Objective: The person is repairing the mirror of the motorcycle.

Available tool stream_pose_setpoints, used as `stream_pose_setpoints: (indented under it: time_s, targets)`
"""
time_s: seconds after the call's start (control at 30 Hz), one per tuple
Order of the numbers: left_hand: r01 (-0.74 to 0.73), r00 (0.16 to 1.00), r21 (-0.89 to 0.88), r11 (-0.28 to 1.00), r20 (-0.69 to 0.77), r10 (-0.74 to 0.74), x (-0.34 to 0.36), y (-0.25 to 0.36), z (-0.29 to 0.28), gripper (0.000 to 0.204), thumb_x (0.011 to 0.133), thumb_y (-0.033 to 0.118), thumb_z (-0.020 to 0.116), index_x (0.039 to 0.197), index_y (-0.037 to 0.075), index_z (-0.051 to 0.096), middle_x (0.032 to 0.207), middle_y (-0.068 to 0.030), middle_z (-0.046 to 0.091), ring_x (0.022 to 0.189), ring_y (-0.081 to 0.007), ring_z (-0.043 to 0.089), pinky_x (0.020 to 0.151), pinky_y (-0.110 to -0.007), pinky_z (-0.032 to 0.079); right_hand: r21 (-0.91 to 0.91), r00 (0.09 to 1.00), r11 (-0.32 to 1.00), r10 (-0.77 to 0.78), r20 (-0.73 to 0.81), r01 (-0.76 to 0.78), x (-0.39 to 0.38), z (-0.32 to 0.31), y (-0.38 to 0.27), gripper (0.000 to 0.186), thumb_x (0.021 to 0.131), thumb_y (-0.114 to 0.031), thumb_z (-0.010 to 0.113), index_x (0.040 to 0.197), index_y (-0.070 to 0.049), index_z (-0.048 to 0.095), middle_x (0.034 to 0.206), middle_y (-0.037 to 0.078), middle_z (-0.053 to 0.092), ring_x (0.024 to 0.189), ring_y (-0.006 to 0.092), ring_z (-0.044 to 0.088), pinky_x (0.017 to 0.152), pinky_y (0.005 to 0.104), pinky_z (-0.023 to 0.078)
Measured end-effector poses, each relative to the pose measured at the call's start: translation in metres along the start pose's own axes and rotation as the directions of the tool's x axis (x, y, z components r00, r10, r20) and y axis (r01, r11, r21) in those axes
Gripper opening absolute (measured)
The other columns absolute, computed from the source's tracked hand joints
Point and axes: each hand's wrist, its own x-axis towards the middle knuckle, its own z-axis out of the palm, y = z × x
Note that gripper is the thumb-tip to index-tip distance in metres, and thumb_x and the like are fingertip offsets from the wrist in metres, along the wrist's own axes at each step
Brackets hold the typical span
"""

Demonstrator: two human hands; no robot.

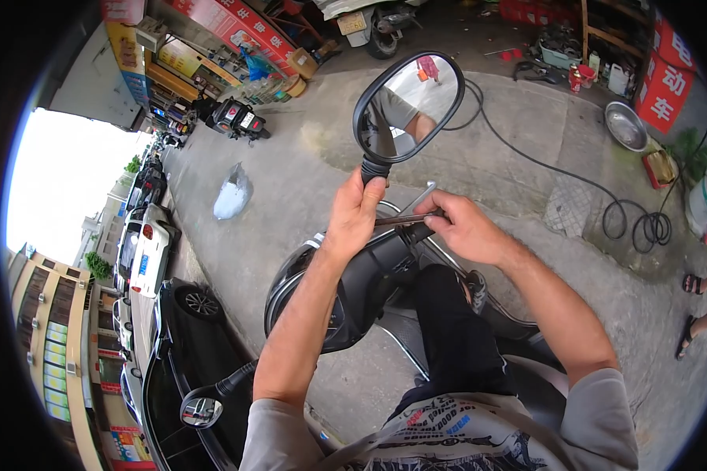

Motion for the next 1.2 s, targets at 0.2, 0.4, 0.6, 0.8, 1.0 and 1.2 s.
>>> stream_pose_setpoints:
  time_s: [0.2,0.4,0.6,0.8,1.0,1.2]
  targets:
    - [0.005,1.0,-0.019,1.0,-0.016,-0.005,0.001,-0.003,0.0,0.021,0.101,0.029,0.052,0.1,0.007,0.053,0.081,0.0051,0.049,0.07,-0.0042,0.042,0.06,-0.021,0.035,0.223,0.999,0.974,0.038,0.018,-0.041,0.017,-0.004,0.016,0.013,0.087,-0.003,0.057,0.099,0.002,0.058,0.088,0.01,0.064,0.082,0.0163,0.06,0.073,0.0329,0.048]
    - [0.015,0.999,0.026,1.0,0.035,-0.016,0.001,0.009,-0.004,0.016,0.098,0.022,0.057,0.102,0.007,0.054,0.083,0.0045,0.052,0.072,-0.0044,0.045,0.062,-0.021,0.038,0.287,0.926,0.954,0.186,-0.329,-0.09,0.021,0.03,0.016,0.011,0.09,-0.005,0.055,0.099,0.001,0.057,0.084,0.008,0.062,0.078,0.0153,0.06,0.069,0.0313,0.048]
    - [0.08,0.995,0.134,0.988,-0.076,-0.07,0.014,0.027,0.007,0.02,0.086,0.015,0.069,0.097,0.002,0.059,0.074,0.002,0.055,0.067,-0.0073,0.049,0.062,-0.026,0.044,0.701,0.803,0.71,0.381,-0.458,0.063,0.045,0.038,0.018,0.011,0.091,-0.01,0.053,0.095,-0.001,0.059,0.073,0.004,0.055,0.062,0.0145,0.052,0.058,0.0289,0.043]
    - [0.045,0.967,0.157,0.987,-0.254,-0.004,0.018,0.03,0.025,0.023,0.082,0.017,0.073,0.087,-0.001,0.061,0.07,-0.0036,0.061,0.066,-0.0083,0.052,0.063,-0.029,0.047,0.905,0.735,0.371,0.551,-0.396,0.209,0.049,0.045,0.007,0.014,0.091,-0.014,0.052,0.088,-0.002,0.058,0.066,0.0,0.047,0.055,0.0112,0.041,0.051,0.0277,0.036]
    - [0.095,0.961,0.191,0.977,-0.273,-0.041,0.019,0.029,0.023,0.019,0.082,0.015,0.07,0.085,-0.001,0.061,0.065,-0.0025,0.059,0.062,-0.0072,0.05,0.059,-0.028,0.046,0.842,0.686,0.503,0.544,-0.483,0.194,0.058,0.042,-0.001,0.015,0.09,-0.013,0.05,0.086,-0.001,0.058,0.059,-0.002,0.04,0.052,0.009,0.035,0.049,0.0266,0.032]
    - [0.116,0.966,0.206,0.972,-0.25,-0.062,0.018,0.036,0.026,0.016,0.082,0.012,0.067,0.082,-0.002,0.059,0.061,-0.0008,0.056,0.058,-0.0059,0.047,0.055,-0.028,0.043,0.799,0.638,0.58,0.557,-0.532,0.161,0.08,0.035,0.015,0.016,0.088,-0.016,0.049,0.085,-0.004,0.059,0.063,0.0,0.046,0.049,0.0101,0.039,0.042,0.0277,0.033]
